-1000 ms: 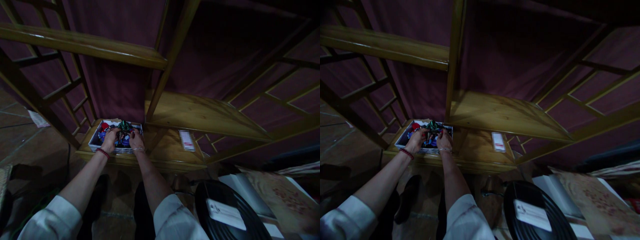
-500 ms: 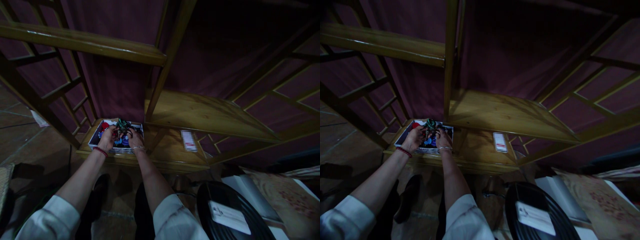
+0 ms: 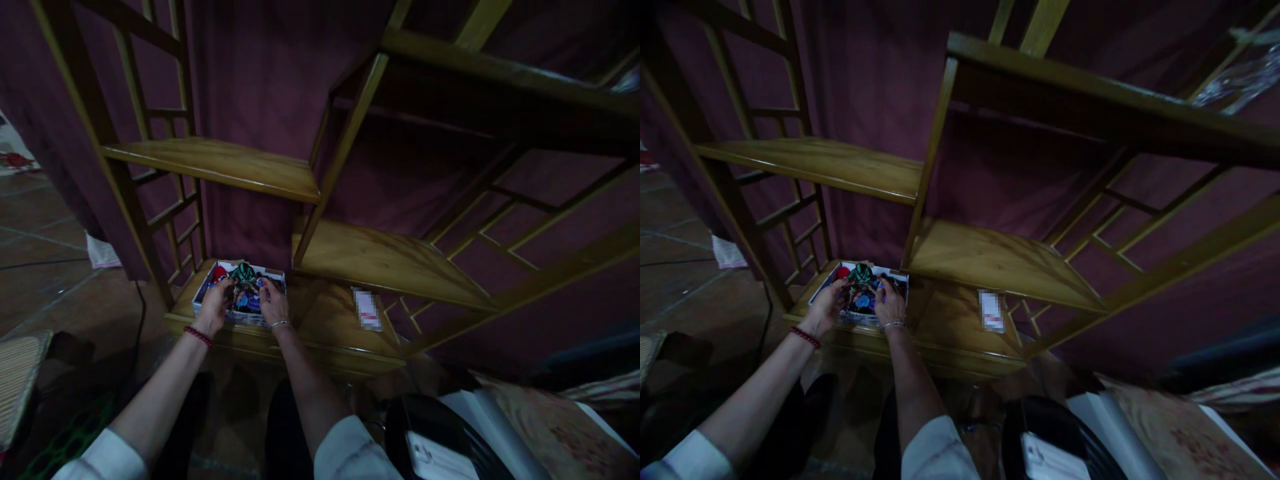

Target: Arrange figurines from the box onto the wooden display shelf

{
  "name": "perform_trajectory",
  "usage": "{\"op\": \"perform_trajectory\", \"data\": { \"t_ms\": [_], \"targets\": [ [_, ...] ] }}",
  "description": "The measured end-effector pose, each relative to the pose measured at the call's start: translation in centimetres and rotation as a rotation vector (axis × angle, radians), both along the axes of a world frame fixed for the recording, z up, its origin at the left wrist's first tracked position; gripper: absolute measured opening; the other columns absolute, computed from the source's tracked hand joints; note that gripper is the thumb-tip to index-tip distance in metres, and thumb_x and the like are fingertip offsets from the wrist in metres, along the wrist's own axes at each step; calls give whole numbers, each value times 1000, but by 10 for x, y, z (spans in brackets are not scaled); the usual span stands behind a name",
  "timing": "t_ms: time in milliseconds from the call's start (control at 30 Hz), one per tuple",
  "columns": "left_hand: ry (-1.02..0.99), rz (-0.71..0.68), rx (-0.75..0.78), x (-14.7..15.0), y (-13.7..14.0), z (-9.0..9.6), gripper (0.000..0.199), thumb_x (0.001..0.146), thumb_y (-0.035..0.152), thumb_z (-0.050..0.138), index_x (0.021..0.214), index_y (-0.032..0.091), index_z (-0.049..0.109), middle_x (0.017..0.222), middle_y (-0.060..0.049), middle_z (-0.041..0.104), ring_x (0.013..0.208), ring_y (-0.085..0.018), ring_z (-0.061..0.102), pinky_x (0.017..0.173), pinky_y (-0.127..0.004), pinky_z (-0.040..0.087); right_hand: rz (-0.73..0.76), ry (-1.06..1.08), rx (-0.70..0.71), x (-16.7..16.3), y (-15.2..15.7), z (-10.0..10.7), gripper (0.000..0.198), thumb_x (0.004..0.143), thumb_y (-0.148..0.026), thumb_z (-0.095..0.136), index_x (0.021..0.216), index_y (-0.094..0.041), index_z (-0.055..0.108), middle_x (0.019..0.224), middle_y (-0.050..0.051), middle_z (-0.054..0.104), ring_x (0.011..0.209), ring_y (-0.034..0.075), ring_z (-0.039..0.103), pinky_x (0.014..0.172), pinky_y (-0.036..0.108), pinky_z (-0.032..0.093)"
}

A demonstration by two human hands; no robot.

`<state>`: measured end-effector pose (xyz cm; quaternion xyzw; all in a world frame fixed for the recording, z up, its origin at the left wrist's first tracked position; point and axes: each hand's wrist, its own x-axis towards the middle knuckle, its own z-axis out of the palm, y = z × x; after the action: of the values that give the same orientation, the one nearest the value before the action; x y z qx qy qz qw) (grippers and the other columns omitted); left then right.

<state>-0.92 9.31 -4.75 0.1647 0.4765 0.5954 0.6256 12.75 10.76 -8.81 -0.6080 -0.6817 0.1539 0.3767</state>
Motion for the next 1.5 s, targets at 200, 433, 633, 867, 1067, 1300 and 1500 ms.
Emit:
{"op": "perform_trajectory", "data": {
  "t_ms": [200, 433, 633, 867, 1067, 1300, 1500],
  "targets": [
    [72, 1, 26, -11, -44, 29, 13, 58, 17, 60, 70, 12, 59, 58, 0, 62, 47, -11, 56, 47, -20, 43, -80, 163, -148, -20, -35, 36, 38, 89, -38, 27, 100, -25, 61, 90, 0, 68, 88, 13, 60, 80, 24, 43],
    [160, 10, 29, -14, -89, 61, 19, 53, 18, 62, 70, 11, 60, 54, 1, 60, 45, -11, 55, 44, -20, 42, -49, 46, -158, -30, -74, 73, 47, 87, -49, 25, 83, -25, 65, 81, 2, 67, 81, 16, 60, 72, 24, 42],
    [220, -37, 73, -14, -116, 84, 17, 54, 19, 61, 70, 12, 60, 57, 0, 61, 48, -11, 56, 46, -20, 43, -8, 5, -137, -23, -105, 100, 55, 89, -49, 19, 80, -23, 66, 82, 3, 67, 80, 16, 59, 71, 24, 41],
    [258, -61, 137, -5, -143, 96, 18, 52, 20, 64, 67, 13, 59, 54, 1, 59, 46, -10, 52, 44, -20, 40, 79, -2, -125, -9, -133, 126, 40, 82, -50, 39, 77, -21, 66, 76, 0, 65, 75, 13, 57, 65, 19, 40],
    [300, -166, 161, 14, -158, 100, 21, 51, 23, 65, 67, 14, 56, 57, 1, 59, 50, -11, 53, 49, -21, 40, 46, 244, -328, 9, -138, 131, 27, 78, -41, 52, 70, -18, 63, 62, 0, 62, 58, 10, 56, 55, 18, 43],
    [270, -220, 244, 43, -176, 98, 28, 54, 25, 64, 75, 17, 48, 60, 3, 55, 50, -11, 53, 51, -23, 42, -17, 512, -402, 27, -162, 140, 15, 81, -22, 49, 74, -13, 57, 54, -3, 55, 40, 4, 46, 40, 13, 41],
    [305, -259, 368, 62, -193, 109, 38, 58, 29, 63, 91, 21, 45, 61, 5, 55, 49, -12, 54, 50, -24, 42, -70, 588, -328, 45, -188, 158, 28, 82, -17, 47, 110, -14, 46, 51, -6, 52, 39, 5, 49, 37, 13, 43]
  ]
}}
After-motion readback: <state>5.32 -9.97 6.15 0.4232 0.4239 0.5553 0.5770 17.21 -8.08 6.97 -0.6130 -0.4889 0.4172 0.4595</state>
